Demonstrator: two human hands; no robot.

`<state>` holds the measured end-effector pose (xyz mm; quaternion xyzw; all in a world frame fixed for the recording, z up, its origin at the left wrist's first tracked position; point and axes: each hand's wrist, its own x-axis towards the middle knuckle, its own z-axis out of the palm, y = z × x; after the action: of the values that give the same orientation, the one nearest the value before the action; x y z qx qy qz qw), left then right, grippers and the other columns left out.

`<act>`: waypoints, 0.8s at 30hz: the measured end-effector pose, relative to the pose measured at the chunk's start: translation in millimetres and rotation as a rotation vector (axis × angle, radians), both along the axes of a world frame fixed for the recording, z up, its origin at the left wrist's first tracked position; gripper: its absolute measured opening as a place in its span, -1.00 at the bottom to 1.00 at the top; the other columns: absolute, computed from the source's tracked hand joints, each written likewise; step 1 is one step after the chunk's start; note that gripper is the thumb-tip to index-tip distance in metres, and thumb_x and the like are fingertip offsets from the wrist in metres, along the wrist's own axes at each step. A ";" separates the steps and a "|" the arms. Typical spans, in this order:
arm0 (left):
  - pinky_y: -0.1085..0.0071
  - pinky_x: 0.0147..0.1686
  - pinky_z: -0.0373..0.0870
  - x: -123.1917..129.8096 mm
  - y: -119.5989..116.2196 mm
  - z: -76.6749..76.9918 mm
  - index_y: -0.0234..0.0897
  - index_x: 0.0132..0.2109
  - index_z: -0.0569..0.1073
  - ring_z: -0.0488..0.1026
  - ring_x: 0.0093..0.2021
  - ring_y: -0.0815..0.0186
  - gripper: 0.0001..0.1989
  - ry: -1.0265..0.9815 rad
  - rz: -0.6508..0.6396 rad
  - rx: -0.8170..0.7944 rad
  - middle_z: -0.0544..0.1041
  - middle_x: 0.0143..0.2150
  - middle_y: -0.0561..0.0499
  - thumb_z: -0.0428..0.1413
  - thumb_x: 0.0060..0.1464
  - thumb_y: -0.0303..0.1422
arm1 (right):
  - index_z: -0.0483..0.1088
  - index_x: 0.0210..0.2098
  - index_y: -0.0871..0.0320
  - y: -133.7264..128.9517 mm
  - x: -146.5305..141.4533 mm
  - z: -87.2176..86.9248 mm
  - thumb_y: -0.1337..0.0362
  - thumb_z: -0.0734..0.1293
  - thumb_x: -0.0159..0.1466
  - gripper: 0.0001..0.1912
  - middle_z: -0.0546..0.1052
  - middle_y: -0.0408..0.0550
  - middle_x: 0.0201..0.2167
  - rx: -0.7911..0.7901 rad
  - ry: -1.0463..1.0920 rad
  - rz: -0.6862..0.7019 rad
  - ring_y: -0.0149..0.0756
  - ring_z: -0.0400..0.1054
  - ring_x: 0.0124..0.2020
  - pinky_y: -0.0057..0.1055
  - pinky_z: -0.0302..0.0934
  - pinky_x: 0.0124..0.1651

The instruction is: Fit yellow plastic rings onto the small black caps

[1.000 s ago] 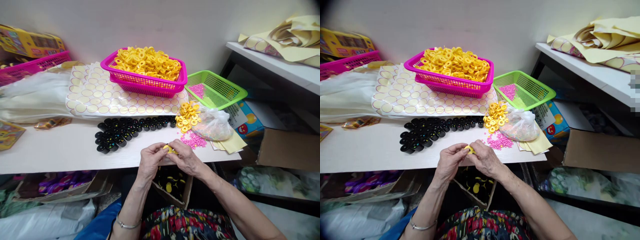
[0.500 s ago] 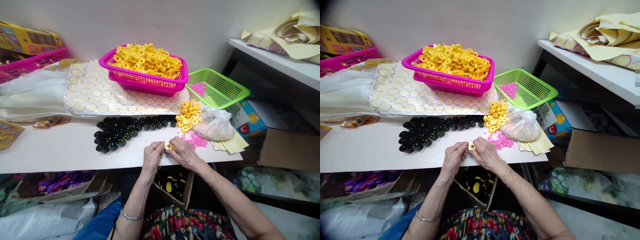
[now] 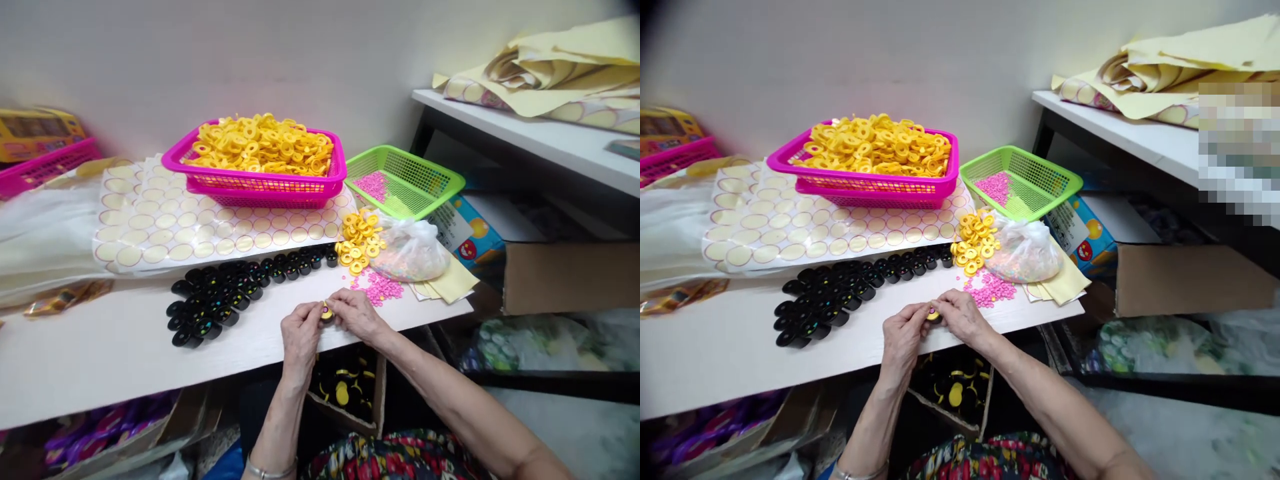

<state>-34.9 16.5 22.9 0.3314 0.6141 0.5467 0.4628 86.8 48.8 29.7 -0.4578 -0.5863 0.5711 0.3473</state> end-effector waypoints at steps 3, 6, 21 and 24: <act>0.55 -0.61 0.16 0.5 0.4 -1.6 -0.40 -0.36 0.52 0.25 -0.61 0.49 -0.70 0.018 0.001 0.012 0.45 -0.55 0.05 0.20 -0.18 -0.21 | 0.36 -0.49 0.23 -0.8 -7.3 -1.1 0.19 0.25 0.14 -0.78 0.31 -0.22 -0.70 -0.122 0.073 -0.079 -0.54 0.14 -0.70 -0.60 -0.01 -0.66; 0.56 -0.61 0.16 2.0 -0.5 -3.5 -0.40 -0.33 0.52 0.25 -0.60 0.49 -0.69 0.016 0.003 0.014 0.46 -0.52 0.04 0.21 -0.18 -0.21 | 0.34 -0.49 0.22 -2.8 -11.7 -1.7 0.18 0.25 0.12 -0.79 0.29 -0.25 -0.74 -0.200 0.124 -0.136 -0.56 0.11 -0.75 -0.64 -0.06 -0.73; 0.57 -0.72 0.16 2.3 4.3 0.7 -0.43 -0.36 0.52 0.22 -0.75 0.51 -0.68 -0.223 -0.067 -0.048 0.36 -0.73 0.12 0.22 -0.29 -0.26 | 0.30 -0.45 0.22 -6.8 -20.3 -3.8 0.22 0.21 0.16 -0.82 0.33 -0.26 -0.73 -0.254 0.208 -0.174 -0.52 0.22 -0.78 -0.61 0.12 -0.73; 0.53 -0.70 0.23 -1.0 7.1 5.2 -0.42 -0.38 0.50 0.28 -0.74 0.46 -0.70 -0.182 -0.115 -0.074 0.41 -0.71 0.10 0.22 -0.34 -0.32 | 0.29 -0.51 0.22 -11.2 -19.4 -2.6 0.26 0.26 0.15 -0.83 0.30 -0.27 -0.73 -0.130 0.163 -0.147 -0.53 0.22 -0.75 -0.62 0.13 -0.69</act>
<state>-35.9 23.5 28.0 0.2977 0.5692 0.5242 0.5591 67.4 37.5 27.0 -0.4731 -0.4826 0.6162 0.4044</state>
